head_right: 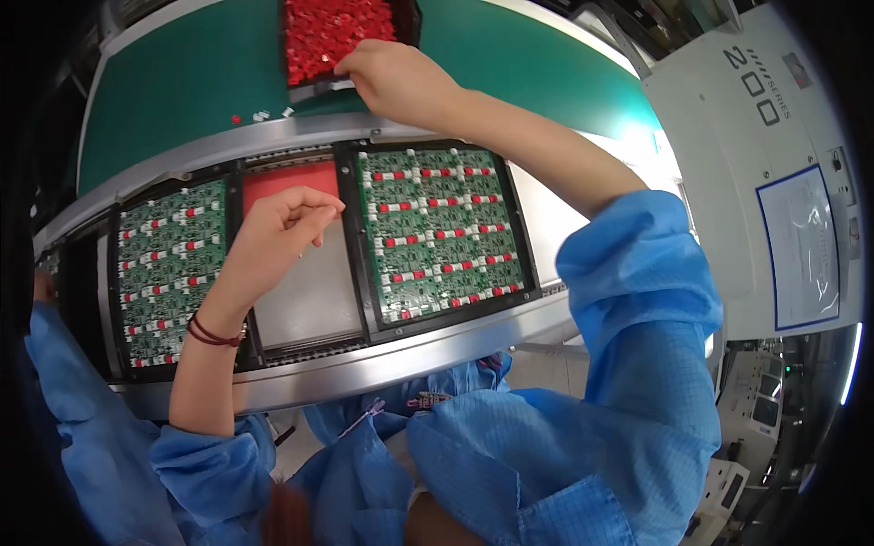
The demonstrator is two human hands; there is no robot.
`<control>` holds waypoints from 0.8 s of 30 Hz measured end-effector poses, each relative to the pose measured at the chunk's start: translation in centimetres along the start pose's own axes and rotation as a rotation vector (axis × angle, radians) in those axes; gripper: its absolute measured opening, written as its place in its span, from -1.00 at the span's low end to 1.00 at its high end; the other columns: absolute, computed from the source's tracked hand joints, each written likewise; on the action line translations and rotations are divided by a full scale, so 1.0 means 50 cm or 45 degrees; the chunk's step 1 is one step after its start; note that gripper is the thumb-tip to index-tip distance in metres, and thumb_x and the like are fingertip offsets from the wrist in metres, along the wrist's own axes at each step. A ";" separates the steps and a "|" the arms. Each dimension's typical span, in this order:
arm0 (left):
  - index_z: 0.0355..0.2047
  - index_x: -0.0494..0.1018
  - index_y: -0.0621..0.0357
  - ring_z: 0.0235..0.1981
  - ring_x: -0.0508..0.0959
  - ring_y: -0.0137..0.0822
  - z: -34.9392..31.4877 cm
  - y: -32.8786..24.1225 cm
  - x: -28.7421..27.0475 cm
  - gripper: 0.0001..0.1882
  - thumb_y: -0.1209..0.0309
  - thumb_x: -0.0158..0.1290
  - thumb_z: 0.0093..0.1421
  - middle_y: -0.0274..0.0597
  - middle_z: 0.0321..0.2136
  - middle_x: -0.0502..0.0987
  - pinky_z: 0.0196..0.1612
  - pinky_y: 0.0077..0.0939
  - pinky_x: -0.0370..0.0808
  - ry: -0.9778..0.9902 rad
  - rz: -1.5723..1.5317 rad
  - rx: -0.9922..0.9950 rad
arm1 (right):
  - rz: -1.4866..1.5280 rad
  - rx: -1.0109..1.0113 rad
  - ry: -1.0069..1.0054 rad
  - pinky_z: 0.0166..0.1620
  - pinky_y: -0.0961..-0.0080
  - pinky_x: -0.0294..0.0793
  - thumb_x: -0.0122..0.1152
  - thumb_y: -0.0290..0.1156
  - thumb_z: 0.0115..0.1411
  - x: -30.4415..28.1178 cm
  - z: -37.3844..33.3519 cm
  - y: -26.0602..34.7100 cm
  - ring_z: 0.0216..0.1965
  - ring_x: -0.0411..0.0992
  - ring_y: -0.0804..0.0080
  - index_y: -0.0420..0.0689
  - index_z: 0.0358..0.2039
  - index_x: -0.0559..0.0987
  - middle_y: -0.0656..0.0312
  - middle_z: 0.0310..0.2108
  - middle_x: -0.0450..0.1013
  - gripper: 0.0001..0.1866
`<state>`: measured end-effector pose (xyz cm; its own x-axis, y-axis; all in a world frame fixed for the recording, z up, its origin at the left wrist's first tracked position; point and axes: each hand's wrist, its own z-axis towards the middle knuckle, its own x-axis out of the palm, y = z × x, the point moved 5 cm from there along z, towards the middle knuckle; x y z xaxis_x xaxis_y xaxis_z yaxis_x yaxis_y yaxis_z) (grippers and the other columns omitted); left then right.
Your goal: The person takes small components from a container by hand and inserts them into circuit boards on an assembly conveyor line.
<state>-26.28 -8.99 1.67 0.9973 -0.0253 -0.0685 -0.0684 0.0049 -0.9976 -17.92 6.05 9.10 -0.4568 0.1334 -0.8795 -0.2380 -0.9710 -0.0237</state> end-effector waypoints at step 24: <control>-0.37 0.42 0.30 -0.64 0.29 -0.64 0.011 -0.003 -0.054 -0.85 0.45 -0.05 0.13 -0.39 -0.69 0.35 -0.59 -0.73 0.22 -0.058 0.113 0.036 | 0.222 0.285 0.013 -0.34 0.37 0.42 0.12 -0.51 -0.06 0.043 0.129 -0.082 -0.43 0.44 0.11 -0.25 -0.48 0.42 0.01 -0.55 0.44 -0.89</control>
<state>-28.94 -8.38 2.01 0.9876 0.0219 -0.1558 -0.1564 0.0332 -0.9871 -23.46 11.61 10.36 -0.4993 -0.0347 -0.8657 -0.3403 -0.9110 0.2328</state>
